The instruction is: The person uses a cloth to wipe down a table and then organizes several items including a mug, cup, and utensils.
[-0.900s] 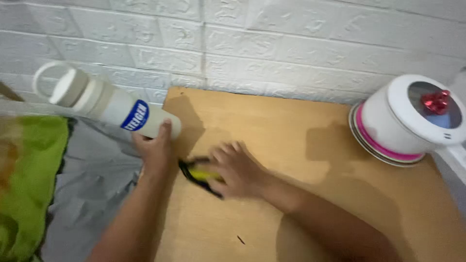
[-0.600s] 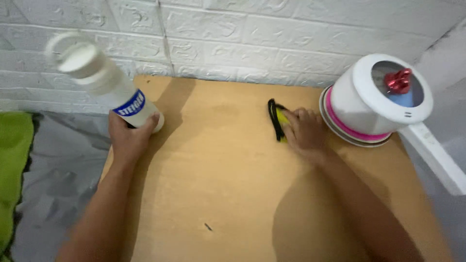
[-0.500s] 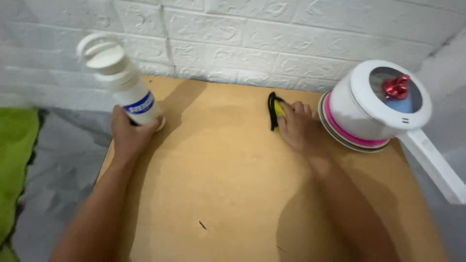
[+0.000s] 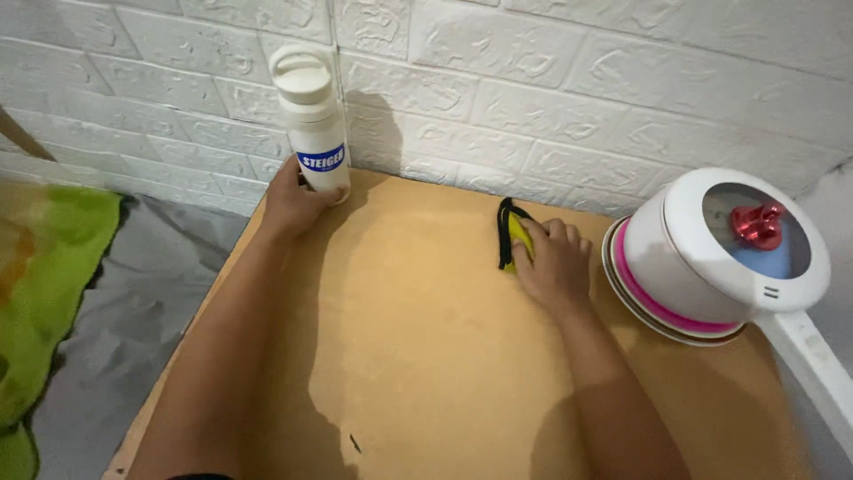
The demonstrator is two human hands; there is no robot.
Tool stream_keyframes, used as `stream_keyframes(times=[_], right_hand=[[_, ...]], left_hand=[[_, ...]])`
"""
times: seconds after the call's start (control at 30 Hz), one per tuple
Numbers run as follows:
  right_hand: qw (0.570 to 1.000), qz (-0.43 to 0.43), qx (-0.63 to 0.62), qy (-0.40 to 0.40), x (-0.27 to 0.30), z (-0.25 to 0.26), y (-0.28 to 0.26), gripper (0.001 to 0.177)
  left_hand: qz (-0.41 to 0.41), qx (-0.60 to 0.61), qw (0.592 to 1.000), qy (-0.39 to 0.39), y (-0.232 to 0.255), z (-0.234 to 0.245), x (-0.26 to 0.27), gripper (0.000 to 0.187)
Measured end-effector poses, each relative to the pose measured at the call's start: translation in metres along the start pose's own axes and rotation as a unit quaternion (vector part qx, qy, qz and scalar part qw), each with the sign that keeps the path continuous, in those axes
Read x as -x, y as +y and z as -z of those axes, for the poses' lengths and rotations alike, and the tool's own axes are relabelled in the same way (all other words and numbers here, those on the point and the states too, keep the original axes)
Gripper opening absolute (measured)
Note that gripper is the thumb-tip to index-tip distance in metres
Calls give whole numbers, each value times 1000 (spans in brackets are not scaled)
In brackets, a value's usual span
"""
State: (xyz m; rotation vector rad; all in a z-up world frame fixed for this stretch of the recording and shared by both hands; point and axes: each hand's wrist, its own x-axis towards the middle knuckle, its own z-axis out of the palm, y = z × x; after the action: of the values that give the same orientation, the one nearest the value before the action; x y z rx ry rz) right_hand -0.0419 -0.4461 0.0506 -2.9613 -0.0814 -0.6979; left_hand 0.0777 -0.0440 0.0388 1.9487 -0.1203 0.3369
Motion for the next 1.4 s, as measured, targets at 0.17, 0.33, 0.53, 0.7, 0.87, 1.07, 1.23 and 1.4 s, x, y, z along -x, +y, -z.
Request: stream_keyframes(times=[0.17, 0.33, 0.53, 0.7, 0.87, 1.07, 1.23, 1.4], right_hand=[[1000, 9, -22, 3, 4, -1, 0, 41], [999, 29, -32, 19, 4, -1, 1, 42], [999, 28, -27, -9, 4, 15, -7, 44], [990, 137, 30, -13, 6, 3, -7, 55], [952, 242, -114, -148, 29, 36, -93, 63], [912, 360, -103, -168, -22, -16, -182, 65], [949, 226, -46, -216, -116, -76, -264, 62], [974, 221, -3, -56, -132, -132, -298, 51]], left_hand=[[7, 66, 998, -21, -6, 4, 5, 67], [-20, 54, 997, -42, 13, 17, 33, 70], [86, -3, 985, -150, 42, 52, 122, 63], [73, 157, 961, -217, 17, 70, 178, 70], [62, 227, 955, -181, 1, 74, 188, 67], [74, 321, 938, -109, -25, 60, 180, 58], [31, 289, 945, -147, -11, 71, 183, 57], [36, 313, 939, -138, -9, 73, 181, 59]])
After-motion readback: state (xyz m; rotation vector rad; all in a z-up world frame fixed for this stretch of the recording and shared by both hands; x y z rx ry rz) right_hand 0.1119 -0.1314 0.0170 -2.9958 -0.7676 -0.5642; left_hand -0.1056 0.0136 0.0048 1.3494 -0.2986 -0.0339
